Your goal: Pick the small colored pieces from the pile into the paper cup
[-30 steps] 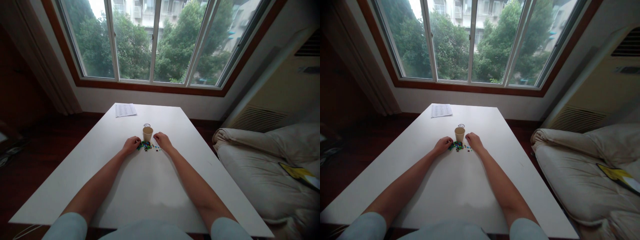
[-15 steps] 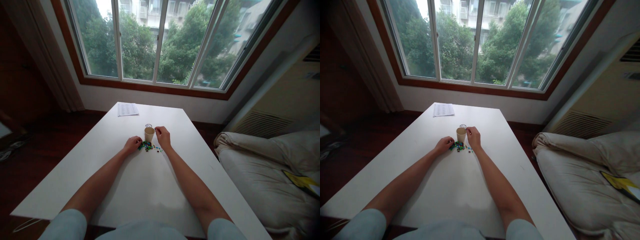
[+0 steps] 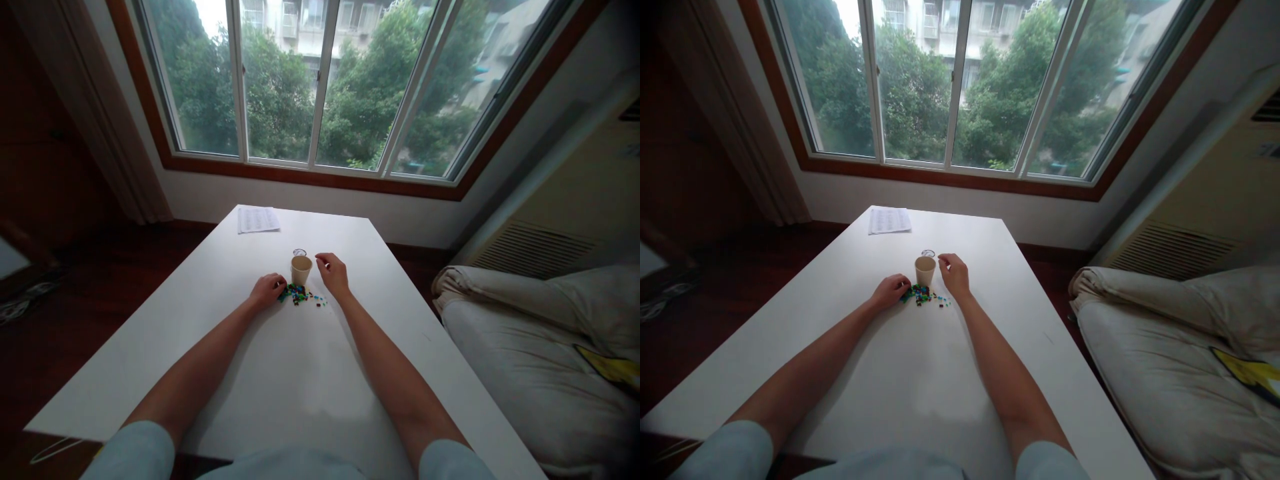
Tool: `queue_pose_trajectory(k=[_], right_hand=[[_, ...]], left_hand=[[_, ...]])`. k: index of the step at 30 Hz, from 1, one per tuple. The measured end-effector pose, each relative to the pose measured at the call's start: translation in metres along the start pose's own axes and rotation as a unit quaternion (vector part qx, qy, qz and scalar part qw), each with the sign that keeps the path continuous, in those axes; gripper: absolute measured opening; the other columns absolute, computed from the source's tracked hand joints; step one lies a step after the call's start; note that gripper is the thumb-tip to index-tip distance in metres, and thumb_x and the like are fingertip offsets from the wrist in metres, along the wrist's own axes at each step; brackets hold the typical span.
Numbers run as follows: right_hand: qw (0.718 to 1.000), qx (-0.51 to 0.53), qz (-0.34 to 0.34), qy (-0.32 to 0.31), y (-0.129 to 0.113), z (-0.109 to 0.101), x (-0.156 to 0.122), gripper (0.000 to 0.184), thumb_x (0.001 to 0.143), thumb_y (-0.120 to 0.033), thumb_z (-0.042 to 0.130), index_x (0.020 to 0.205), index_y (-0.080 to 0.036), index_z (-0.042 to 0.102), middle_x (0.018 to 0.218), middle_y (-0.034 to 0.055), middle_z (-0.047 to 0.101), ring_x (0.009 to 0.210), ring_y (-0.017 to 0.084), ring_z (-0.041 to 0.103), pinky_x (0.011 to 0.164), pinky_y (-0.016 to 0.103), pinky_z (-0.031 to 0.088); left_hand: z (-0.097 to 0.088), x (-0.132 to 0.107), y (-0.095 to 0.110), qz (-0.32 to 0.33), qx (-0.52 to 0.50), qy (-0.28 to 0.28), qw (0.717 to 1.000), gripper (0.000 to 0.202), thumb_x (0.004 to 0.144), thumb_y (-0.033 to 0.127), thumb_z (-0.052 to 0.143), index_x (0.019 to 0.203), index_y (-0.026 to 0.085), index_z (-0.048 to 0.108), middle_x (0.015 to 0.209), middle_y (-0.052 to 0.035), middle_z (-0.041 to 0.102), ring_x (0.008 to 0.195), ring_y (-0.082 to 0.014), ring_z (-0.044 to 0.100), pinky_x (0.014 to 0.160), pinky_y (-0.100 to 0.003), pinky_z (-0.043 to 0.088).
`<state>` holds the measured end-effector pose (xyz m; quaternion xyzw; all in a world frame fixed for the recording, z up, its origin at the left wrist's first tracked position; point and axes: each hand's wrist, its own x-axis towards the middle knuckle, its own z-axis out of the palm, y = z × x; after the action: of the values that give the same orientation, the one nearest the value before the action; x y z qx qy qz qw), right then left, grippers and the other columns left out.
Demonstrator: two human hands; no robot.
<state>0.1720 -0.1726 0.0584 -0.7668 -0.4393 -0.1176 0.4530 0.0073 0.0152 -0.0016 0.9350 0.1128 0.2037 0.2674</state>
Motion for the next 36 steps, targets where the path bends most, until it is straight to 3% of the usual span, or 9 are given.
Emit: queue_pose_trajectory(k=[3,6,9,15,17,19,22,30,36], right_hand=[[0.995,-0.047,0.022,-0.079,0.019,-0.015,0.0,0.025,0.094,-0.032,0.049,0.098,-0.018,0.07,0.095,0.0055,0.071,0.083,0.016,0.062,0.078,0.027,0.047],[0.968,-0.088,0.076,-0.224,0.039,-0.032,-0.002,0.022,0.091,-0.034,0.055,0.086,-0.019,0.068,0.08,0.0027,0.071,0.071,0.014,0.062,0.068,0.024,0.046],[0.916,-0.055,0.158,-0.364,0.054,-0.047,-0.006,0.02,0.089,-0.033,0.057,0.078,-0.017,0.062,0.072,0.0026,0.07,0.058,0.011,0.061,0.058,0.021,0.044],[0.791,0.05,0.281,-0.542,0.054,-0.056,-0.015,0.022,0.085,-0.038,0.059,0.077,-0.018,0.053,0.07,0.006,0.072,0.055,0.014,0.066,0.047,0.019,0.041],[0.761,0.068,0.3,-0.571,0.049,-0.055,-0.018,0.024,0.083,-0.039,0.062,0.076,-0.018,0.053,0.07,0.0066,0.073,0.055,0.015,0.066,0.048,0.019,0.044],[0.753,0.088,0.314,-0.572,0.045,-0.052,-0.021,0.023,0.081,-0.038,0.063,0.078,-0.018,0.053,0.07,0.0064,0.073,0.055,0.015,0.067,0.049,0.02,0.047],[0.766,0.136,0.311,-0.546,0.043,-0.047,-0.023,0.018,0.081,-0.034,0.063,0.081,-0.018,0.054,0.071,0.0059,0.073,0.056,0.015,0.068,0.051,0.021,0.051],[0.851,0.21,0.259,-0.406,0.037,-0.013,-0.029,0.01,0.08,-0.026,0.059,0.078,-0.018,0.055,0.068,0.003,0.071,0.052,0.011,0.062,0.047,0.018,0.048],[0.909,0.248,0.224,-0.249,0.057,-0.002,-0.035,0.015,0.079,-0.034,0.056,0.078,-0.02,0.055,0.055,-0.0042,0.058,0.042,0.009,0.047,0.04,0.019,0.035]], left_hand=[[0.0,0.0,0.0,0.004,0.004,0.0,1.0,0.018,0.088,0.028,0.055,0.089,0.022,0.073,0.09,-0.0028,0.068,0.081,-0.0158,0.059,0.075,-0.026,0.044],[0.0,0.0,-0.001,0.011,0.007,-0.003,1.0,0.018,0.088,0.027,0.055,0.09,0.022,0.072,0.091,-0.0027,0.068,0.081,-0.0156,0.059,0.074,-0.026,0.044],[0.0,0.0,-0.001,0.011,0.014,-0.003,1.0,0.018,0.088,0.028,0.056,0.09,0.022,0.072,0.09,-0.0027,0.068,0.081,-0.0159,0.059,0.074,-0.026,0.044],[0.0,-0.001,-0.002,0.01,0.015,-0.008,1.0,0.019,0.089,0.028,0.055,0.09,0.022,0.073,0.09,-0.0029,0.068,0.081,-0.016,0.059,0.075,-0.026,0.044],[0.001,0.0,-0.002,0.011,0.015,-0.005,1.0,0.018,0.089,0.027,0.055,0.089,0.022,0.073,0.09,-0.0028,0.068,0.081,-0.016,0.059,0.075,-0.026,0.044],[0.002,0.0,-0.002,0.012,0.017,-0.001,1.0,0.018,0.088,0.027,0.055,0.089,0.022,0.072,0.089,-0.0028,0.068,0.081,-0.0161,0.059,0.075,-0.026,0.044],[0.003,0.0,-0.003,0.011,0.019,-0.003,1.0,0.019,0.089,0.027,0.054,0.089,0.022,0.072,0.091,-0.0031,0.069,0.083,-0.0164,0.06,0.075,-0.026,0.045],[0.003,0.0,-0.004,0.014,0.015,-0.005,1.0,0.019,0.088,0.027,0.055,0.089,0.022,0.072,0.089,-0.003,0.068,0.082,-0.0163,0.059,0.075,-0.027,0.044],[0.004,0.0,-0.003,0.013,0.01,0.0,1.0,0.019,0.089,0.029,0.054,0.089,0.023,0.072,0.09,-0.003,0.068,0.082,-0.016,0.059,0.075,-0.026,0.044]])
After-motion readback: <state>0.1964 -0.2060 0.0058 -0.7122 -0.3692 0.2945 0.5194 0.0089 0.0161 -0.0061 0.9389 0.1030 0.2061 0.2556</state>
